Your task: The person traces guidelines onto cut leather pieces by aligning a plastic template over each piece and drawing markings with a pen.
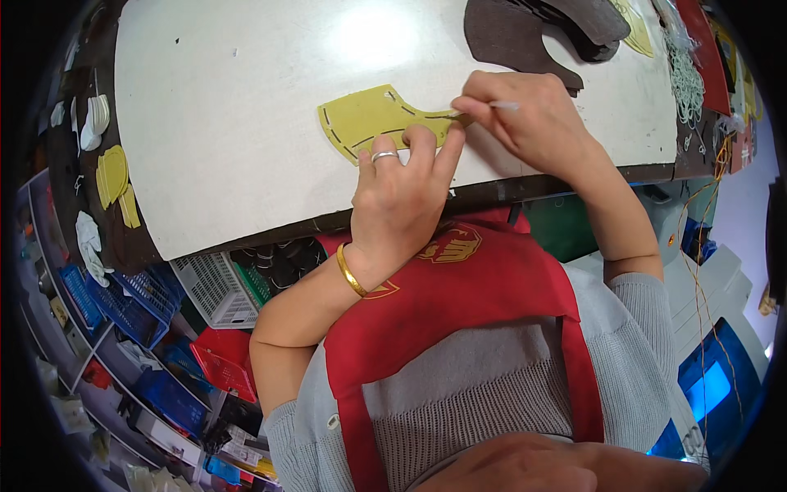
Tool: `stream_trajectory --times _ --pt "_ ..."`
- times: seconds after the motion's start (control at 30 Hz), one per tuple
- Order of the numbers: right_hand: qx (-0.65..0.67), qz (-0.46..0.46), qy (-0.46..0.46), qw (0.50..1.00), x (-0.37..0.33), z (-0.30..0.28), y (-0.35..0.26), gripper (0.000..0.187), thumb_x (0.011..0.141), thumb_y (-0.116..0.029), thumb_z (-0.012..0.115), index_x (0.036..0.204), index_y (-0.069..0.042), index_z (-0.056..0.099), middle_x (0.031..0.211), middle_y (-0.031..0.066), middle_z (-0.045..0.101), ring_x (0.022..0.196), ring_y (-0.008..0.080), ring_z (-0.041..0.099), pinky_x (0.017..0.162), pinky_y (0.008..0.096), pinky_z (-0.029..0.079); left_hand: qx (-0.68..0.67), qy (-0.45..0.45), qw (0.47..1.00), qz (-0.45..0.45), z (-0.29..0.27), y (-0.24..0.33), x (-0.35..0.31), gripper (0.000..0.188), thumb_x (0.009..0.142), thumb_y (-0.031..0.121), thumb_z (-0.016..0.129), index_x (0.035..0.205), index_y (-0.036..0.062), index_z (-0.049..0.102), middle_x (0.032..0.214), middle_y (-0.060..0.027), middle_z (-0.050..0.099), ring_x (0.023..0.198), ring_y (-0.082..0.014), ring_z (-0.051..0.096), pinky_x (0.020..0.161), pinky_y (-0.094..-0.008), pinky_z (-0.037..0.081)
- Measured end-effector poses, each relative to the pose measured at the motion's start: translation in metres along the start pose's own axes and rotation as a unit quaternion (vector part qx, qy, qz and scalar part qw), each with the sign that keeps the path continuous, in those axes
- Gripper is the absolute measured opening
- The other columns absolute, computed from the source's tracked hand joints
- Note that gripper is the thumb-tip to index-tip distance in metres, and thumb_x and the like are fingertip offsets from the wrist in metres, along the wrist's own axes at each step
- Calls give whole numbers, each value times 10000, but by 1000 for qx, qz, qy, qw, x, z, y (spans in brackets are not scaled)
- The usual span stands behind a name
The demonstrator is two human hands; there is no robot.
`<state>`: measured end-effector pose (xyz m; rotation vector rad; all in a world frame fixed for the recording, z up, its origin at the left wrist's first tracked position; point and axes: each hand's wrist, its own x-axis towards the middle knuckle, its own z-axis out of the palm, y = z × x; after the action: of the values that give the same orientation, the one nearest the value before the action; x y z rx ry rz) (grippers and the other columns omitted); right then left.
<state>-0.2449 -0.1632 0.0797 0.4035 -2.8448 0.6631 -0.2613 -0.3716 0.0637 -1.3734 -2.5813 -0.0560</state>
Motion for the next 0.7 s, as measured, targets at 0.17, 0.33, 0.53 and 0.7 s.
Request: stream_trajectory --times 0.17,0.33,0.53,0.7 --pt "17 74 -5 997 -10 -10 4 262 995 -329 620 903 -85 647 674 85 643 611 318 647 568 410 512 5 0 1000 9 -1 -3 -1 381 878 150 596 1252 206 640 961 -48 526 751 -221 519 662 -325 534" --pt "210 122 42 969 22 -5 -3 268 1036 -256 527 1055 -25 662 818 174 699 787 351 696 709 406 539 11 63 998 15 4 -9 1 444 803 135 664 1229 256 685 888 20 561 717 -168 542 499 -241 478" --pt "40 124 -158 979 20 -4 -15 293 938 -307 659 1076 -50 670 964 131 709 916 340 687 767 446 533 -21 84 996 12 4 -23 10 225 782 108 665 1004 142 674 856 4 571 698 -160 563 511 -260 502" --pt "25 210 2 977 -2 -3 -15 260 846 -296 722 961 -63 705 913 103 715 844 331 704 720 445 560 -94 134 980 115 18 -36 46 130 795 124 654 765 94 531 744 -49 493 652 -178 565 485 -293 505"
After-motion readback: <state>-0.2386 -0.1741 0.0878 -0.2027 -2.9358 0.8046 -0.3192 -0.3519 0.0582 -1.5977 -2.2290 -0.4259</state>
